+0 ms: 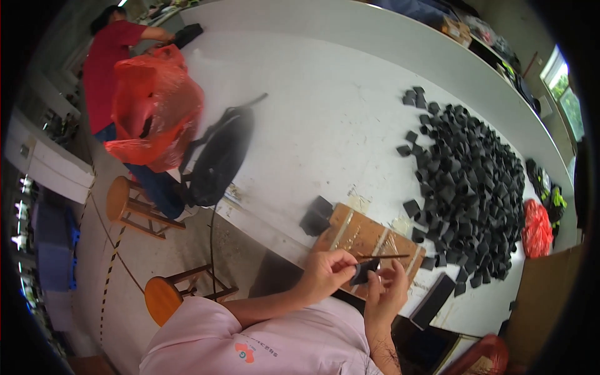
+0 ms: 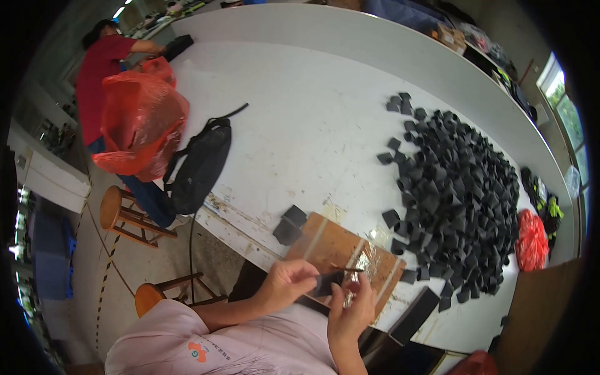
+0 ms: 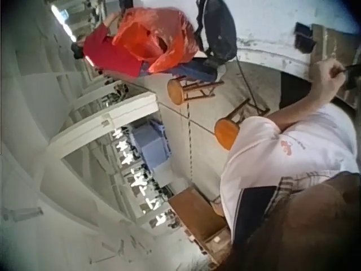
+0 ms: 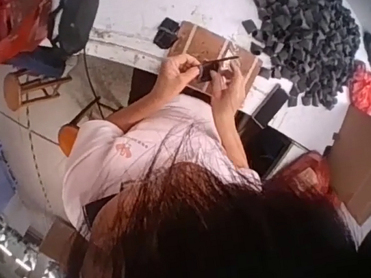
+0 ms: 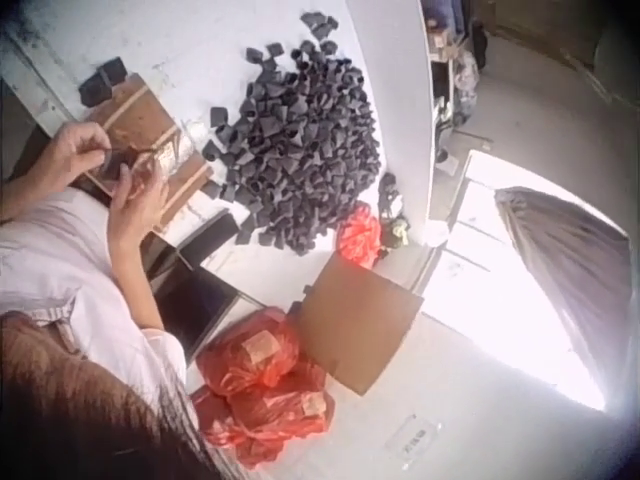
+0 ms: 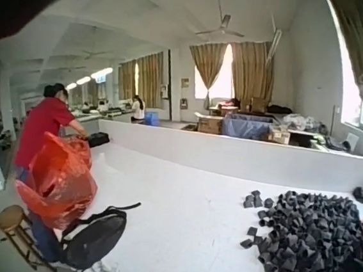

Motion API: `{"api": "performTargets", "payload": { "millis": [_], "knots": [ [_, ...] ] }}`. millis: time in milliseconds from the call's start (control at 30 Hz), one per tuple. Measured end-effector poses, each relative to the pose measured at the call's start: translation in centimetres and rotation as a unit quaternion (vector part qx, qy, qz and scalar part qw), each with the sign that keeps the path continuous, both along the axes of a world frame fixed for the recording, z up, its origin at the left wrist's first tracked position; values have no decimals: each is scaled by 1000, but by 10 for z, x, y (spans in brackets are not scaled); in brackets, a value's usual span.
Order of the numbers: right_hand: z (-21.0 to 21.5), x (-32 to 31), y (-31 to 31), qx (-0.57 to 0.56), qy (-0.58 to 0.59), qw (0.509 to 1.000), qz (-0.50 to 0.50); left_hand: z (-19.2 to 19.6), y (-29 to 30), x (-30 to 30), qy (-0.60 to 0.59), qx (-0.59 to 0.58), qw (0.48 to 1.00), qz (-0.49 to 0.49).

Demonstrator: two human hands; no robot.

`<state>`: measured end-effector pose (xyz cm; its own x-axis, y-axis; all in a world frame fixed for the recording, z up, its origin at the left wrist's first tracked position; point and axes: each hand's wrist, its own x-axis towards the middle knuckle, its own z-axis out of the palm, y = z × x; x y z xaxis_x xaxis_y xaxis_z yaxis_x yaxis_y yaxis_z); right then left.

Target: Peeling and applying adhesive tape to small black foam blocks at a manufacturing workbench.

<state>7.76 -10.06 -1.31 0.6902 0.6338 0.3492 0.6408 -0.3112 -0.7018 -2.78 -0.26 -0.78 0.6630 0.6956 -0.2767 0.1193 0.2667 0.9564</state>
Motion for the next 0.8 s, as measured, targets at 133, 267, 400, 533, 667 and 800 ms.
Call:
{"api": "performTargets", "payload": {
  "millis": [133, 267, 400, 533, 667, 800],
  "knots": [
    [22, 1, -12, 65, 148, 982, 92, 13, -6, 14, -73, 185, 979, -35],
    [29, 2, -3, 65, 110, 989, 79, 15, -12, 22, -62, 295, 953, -18],
    [17, 5, 4, 46, -27, 996, 69, 1, -16, 29, -48, 455, 887, 62],
    [3, 9, 6, 2, -110, 992, 68, 0, -16, 31, -60, 378, 921, 73],
    [-1, 11, 9, 36, -38, 998, 19, -5, -5, 37, -191, -25, 981, 28],
    [-6, 19, 3, 87, 233, 967, 46, -7, 6, 34, -206, -243, 943, -95]
  ]
}}
